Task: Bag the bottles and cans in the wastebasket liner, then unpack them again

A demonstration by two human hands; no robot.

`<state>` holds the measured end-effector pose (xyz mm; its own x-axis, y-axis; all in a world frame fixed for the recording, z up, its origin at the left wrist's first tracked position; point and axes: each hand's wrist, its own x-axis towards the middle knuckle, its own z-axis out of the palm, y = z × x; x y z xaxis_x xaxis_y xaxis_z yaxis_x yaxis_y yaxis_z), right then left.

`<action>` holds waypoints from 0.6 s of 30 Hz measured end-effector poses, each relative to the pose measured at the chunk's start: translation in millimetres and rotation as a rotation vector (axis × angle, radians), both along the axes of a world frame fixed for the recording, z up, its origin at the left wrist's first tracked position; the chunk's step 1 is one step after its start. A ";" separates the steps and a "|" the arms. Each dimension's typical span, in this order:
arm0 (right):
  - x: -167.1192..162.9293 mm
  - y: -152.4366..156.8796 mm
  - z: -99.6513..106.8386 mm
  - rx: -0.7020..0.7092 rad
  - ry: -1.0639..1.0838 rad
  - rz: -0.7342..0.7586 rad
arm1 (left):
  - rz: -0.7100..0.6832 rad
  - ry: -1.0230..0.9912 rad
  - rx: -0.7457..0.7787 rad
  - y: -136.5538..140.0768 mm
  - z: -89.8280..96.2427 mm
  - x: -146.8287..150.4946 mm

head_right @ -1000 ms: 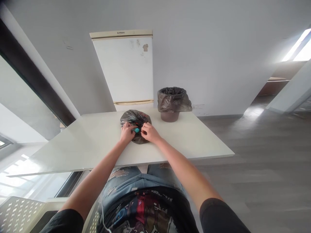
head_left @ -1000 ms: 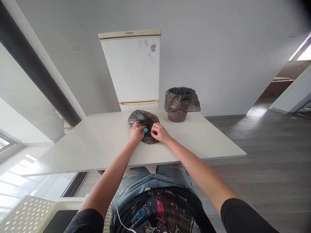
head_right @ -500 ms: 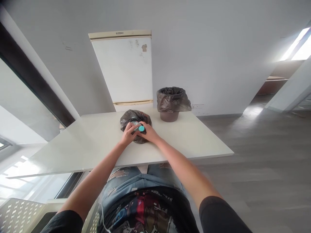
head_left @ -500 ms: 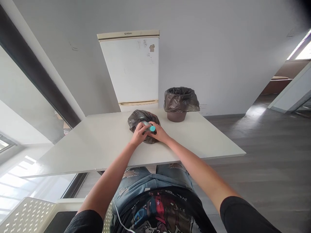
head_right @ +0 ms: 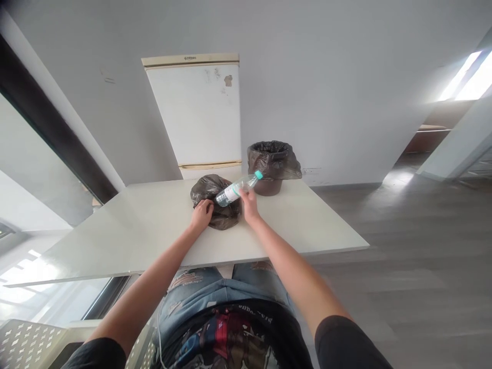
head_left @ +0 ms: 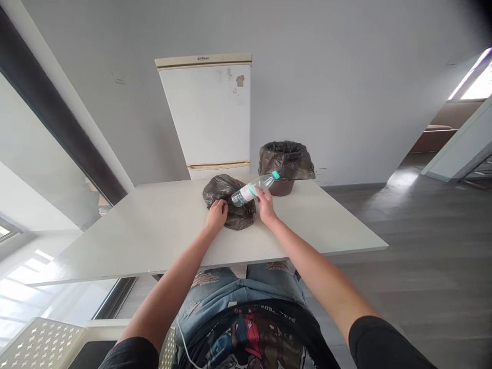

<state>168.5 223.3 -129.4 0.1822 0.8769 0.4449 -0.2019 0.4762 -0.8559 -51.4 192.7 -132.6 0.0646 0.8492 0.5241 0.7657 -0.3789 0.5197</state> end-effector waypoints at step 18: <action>11.0 -9.5 6.9 0.000 -0.171 -0.277 | 0.452 -0.011 -0.042 -0.8 14.5 -34.7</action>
